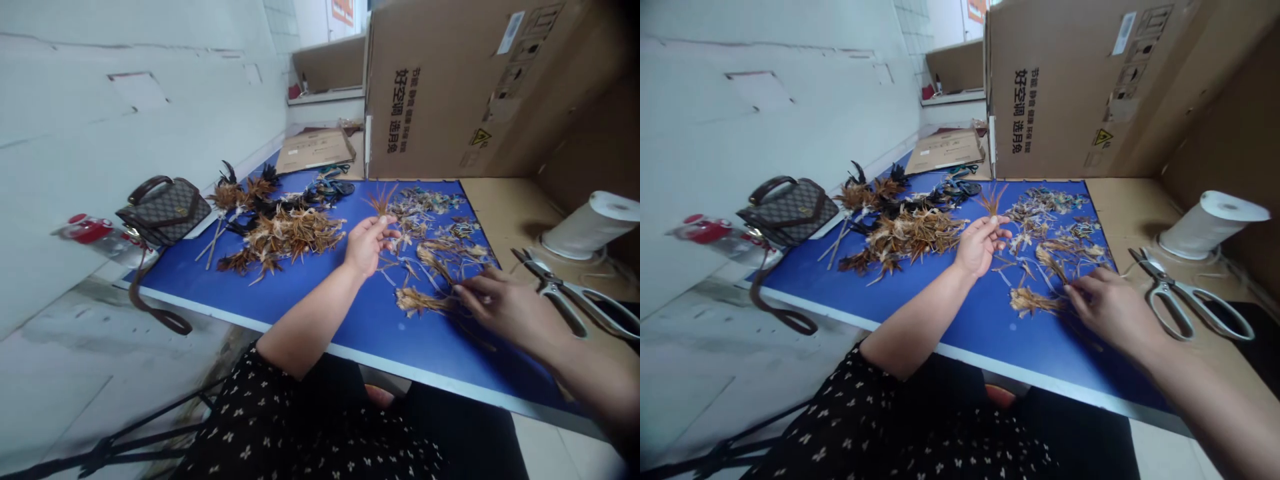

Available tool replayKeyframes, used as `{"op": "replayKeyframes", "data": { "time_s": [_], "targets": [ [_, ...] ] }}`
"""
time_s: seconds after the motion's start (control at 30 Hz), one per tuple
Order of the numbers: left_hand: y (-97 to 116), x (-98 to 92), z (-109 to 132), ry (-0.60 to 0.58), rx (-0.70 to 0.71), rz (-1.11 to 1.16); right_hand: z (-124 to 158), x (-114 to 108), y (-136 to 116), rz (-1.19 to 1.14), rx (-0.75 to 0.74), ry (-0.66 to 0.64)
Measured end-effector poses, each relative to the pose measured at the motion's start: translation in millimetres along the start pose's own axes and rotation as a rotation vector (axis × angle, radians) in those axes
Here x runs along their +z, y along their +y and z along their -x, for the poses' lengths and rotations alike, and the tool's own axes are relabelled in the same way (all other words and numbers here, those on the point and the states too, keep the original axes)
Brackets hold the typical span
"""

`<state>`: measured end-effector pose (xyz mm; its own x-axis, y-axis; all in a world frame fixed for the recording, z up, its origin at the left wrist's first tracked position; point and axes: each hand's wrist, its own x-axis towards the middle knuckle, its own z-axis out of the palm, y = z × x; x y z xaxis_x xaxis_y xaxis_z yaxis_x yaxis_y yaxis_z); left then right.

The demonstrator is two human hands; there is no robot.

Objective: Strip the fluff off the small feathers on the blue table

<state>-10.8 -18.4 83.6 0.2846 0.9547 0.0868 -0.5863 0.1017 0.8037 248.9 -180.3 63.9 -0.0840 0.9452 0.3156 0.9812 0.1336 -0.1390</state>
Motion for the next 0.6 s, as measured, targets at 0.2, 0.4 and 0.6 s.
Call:
{"op": "replayKeyframes", "data": {
  "time_s": [0.2, 0.4, 0.6],
  "targets": [
    [52, -43.3, -17, 0.094, 0.171, -0.505, -25, 28, -20, -0.068, -0.017, -0.125],
    [120, -123.1, -28, 0.345, 0.284, -1.494, -14, -11, 10, -0.505, 0.229, -0.04],
    [125, -163.2, 9, 0.376, 0.39, -1.675, 14, -83, 101, -0.431, 0.593, 0.223]
  ]
}}
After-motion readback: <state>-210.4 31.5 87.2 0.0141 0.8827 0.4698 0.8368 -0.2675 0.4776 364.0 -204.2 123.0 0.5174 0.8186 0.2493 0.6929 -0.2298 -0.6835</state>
